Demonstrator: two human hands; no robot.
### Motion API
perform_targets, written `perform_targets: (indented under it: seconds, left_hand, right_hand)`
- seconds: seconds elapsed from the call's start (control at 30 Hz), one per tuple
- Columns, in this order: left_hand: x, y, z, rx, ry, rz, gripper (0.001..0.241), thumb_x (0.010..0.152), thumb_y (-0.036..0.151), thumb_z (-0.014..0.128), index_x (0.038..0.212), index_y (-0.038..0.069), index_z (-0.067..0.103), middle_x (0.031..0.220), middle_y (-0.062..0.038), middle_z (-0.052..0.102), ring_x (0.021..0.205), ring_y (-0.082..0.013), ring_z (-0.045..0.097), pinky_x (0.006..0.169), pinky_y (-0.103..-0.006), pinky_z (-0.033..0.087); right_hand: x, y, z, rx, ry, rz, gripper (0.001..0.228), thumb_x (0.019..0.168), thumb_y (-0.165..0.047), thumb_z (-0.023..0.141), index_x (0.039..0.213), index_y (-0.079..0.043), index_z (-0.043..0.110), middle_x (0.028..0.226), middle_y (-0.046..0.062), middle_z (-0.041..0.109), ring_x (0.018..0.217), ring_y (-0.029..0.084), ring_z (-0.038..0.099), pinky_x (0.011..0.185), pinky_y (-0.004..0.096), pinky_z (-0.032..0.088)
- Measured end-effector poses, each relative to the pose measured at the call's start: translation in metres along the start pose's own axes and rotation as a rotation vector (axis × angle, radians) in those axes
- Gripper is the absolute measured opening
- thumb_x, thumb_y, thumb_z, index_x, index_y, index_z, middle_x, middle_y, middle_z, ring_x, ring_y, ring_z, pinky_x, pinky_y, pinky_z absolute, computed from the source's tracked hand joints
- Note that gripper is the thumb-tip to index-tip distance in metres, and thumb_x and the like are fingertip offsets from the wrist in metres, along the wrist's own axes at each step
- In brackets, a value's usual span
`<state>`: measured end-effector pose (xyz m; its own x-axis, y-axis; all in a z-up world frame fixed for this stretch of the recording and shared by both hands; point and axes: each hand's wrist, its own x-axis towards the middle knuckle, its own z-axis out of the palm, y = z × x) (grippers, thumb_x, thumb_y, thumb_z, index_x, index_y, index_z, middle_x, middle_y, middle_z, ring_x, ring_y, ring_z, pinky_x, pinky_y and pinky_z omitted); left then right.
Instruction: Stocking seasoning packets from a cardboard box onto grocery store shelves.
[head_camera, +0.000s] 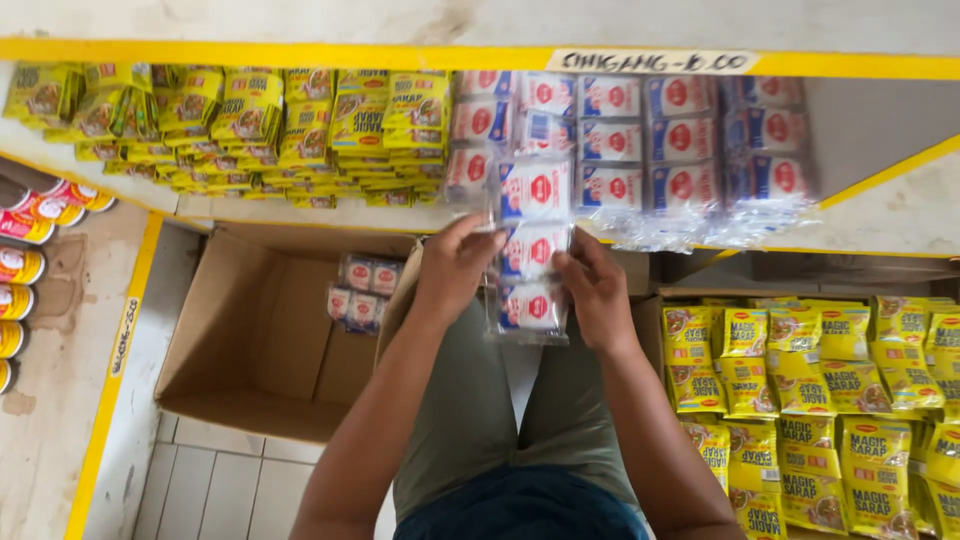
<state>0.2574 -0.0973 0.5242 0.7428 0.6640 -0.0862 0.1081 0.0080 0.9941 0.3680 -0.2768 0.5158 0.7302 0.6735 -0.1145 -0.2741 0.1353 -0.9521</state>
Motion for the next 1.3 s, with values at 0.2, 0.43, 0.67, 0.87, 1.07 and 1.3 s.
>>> perform_targets:
  seconds: [0.2, 0.43, 0.67, 0.87, 1.07, 1.3]
  left_hand:
    - [0.09, 0.024, 0.031, 0.019, -0.039, 0.115, 0.039, 0.092, 0.016, 0.078, 0.126, -0.002, 0.071, 0.094, -0.004, 0.077, 0.08, -0.0078, 0.069, 0.065, -0.026, 0.059]
    - [0.16, 0.027, 0.045, 0.007, -0.052, -0.133, 0.039, 0.091, 0.015, 0.071, 0.13, 0.009, 0.069, 0.083, 0.003, 0.064, 0.066, -0.0074, 0.056, 0.055, -0.0332, 0.054]
    - [0.2, 0.008, 0.049, 0.103, 0.0, -0.136, 0.022, 0.092, 0.016, 0.07, 0.108, 0.002, 0.074, 0.071, -0.002, 0.055, 0.061, -0.0128, 0.052, 0.047, -0.0337, 0.046]
    - [0.205, 0.003, 0.049, 0.373, 0.037, 0.21, 0.019, 0.089, 0.014, 0.063, 0.091, -0.003, 0.071, 0.073, -0.012, 0.071, 0.069, -0.0139, 0.067, 0.063, -0.0365, 0.051]
    - [0.168, 0.034, 0.06, 0.451, 0.013, 0.212, 0.035, 0.093, 0.02, 0.064, 0.117, -0.006, 0.066, 0.106, -0.028, 0.072, 0.1, -0.0309, 0.073, 0.086, -0.0408, 0.055]
    - [0.153, 0.014, 0.065, 0.484, -0.099, 0.359, 0.048, 0.097, 0.02, 0.061, 0.133, -0.011, 0.055, 0.127, -0.036, 0.061, 0.124, -0.0438, 0.062, 0.104, -0.0445, 0.049]
  right_hand:
    - [0.063, -0.017, -0.026, -0.124, 0.062, -0.216, 0.051, 0.098, -0.007, 0.065, 0.148, 0.0, 0.053, 0.104, -0.001, 0.065, 0.084, 0.005, 0.057, 0.068, 0.021, 0.049]
    - [0.141, -0.008, -0.039, -0.252, 0.114, -0.333, 0.049, 0.097, -0.005, 0.066, 0.144, 0.003, 0.055, 0.105, 0.007, 0.069, 0.089, 0.01, 0.063, 0.077, 0.025, 0.055]
    - [0.176, -0.008, -0.03, -0.411, 0.205, -0.25, 0.051, 0.093, -0.007, 0.069, 0.142, 0.001, 0.057, 0.105, 0.012, 0.073, 0.09, 0.015, 0.067, 0.078, 0.028, 0.055]
    - [0.189, 0.003, -0.029, -0.585, 0.239, -0.321, 0.053, 0.088, -0.008, 0.071, 0.139, 0.003, 0.058, 0.107, 0.019, 0.075, 0.091, 0.021, 0.074, 0.078, 0.032, 0.058]
    - [0.169, -0.029, -0.01, -0.792, 0.268, -0.294, 0.041, 0.09, -0.012, 0.073, 0.127, 0.003, 0.067, 0.1, 0.024, 0.076, 0.087, 0.029, 0.076, 0.078, 0.037, 0.058]
    - [0.172, -0.021, -0.008, -0.962, 0.29, -0.455, 0.04, 0.087, -0.011, 0.075, 0.124, 0.002, 0.071, 0.106, 0.025, 0.072, 0.093, 0.038, 0.072, 0.085, 0.043, 0.056]
